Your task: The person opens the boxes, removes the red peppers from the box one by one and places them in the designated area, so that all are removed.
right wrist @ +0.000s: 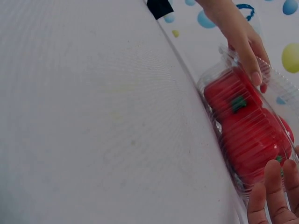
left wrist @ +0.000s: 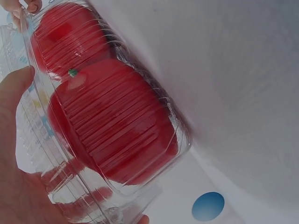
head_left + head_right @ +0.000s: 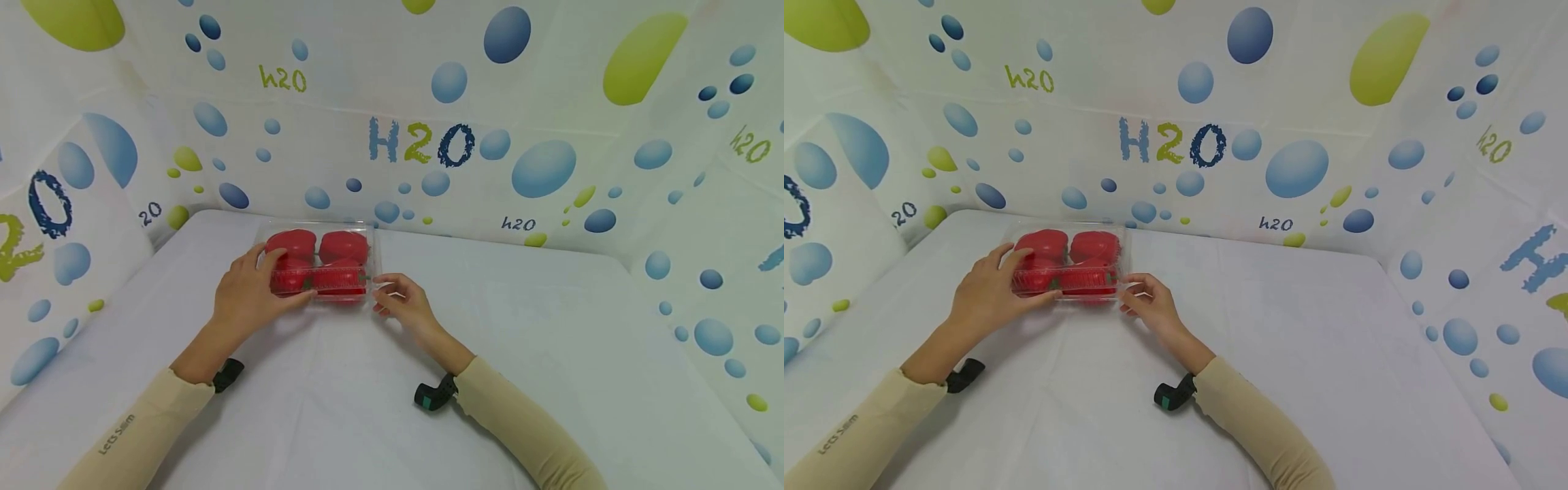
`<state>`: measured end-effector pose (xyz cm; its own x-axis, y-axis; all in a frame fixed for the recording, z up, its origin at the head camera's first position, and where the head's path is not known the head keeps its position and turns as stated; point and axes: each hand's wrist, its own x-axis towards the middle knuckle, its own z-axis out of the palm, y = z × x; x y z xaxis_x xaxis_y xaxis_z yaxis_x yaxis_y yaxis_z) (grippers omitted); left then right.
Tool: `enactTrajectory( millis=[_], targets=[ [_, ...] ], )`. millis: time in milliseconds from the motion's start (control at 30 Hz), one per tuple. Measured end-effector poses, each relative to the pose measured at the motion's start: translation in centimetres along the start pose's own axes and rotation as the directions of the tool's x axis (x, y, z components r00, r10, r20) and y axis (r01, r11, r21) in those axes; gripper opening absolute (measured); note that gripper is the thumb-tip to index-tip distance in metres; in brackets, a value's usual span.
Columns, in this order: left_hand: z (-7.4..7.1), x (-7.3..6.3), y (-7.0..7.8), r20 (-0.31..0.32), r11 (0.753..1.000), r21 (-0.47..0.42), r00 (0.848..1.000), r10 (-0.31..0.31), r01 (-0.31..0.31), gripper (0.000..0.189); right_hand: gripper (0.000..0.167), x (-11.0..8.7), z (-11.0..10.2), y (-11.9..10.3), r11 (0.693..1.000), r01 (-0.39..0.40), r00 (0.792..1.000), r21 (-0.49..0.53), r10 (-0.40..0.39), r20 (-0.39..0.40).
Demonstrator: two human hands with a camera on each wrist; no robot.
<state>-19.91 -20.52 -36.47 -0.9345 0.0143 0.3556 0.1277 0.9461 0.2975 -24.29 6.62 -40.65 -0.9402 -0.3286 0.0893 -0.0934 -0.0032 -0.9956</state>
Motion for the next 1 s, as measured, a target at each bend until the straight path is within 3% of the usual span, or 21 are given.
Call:
enactTrajectory(
  millis=[767, 867, 1000],
  targets=[
    [-1.2, 0.2, -1.3, 0.068, 0.999, 0.039, 0.997, 0.034, -0.037, 0.087, 0.038, 0.0, 0.0, -0.2, 1.0, -0.014, 1.0, -0.013, 0.014, 0.002],
    [-1.3, 0.3, -1.5, 0.071, 0.997, 0.041, 0.996, 0.055, -0.058, 0.087, 0.04, 0.1, 0.1, -0.1, 1.0, -0.021, 1.0, -0.011, 0.021, -0.001],
    [-1.2, 0.3, -2.0, 0.031, 0.993, 0.04, 0.994, 0.106, -0.107, 0.084, 0.042, 0.0, 0.1, -0.1, 1.0, -0.027, 1.0, -0.003, 0.027, -0.006]
  ],
)
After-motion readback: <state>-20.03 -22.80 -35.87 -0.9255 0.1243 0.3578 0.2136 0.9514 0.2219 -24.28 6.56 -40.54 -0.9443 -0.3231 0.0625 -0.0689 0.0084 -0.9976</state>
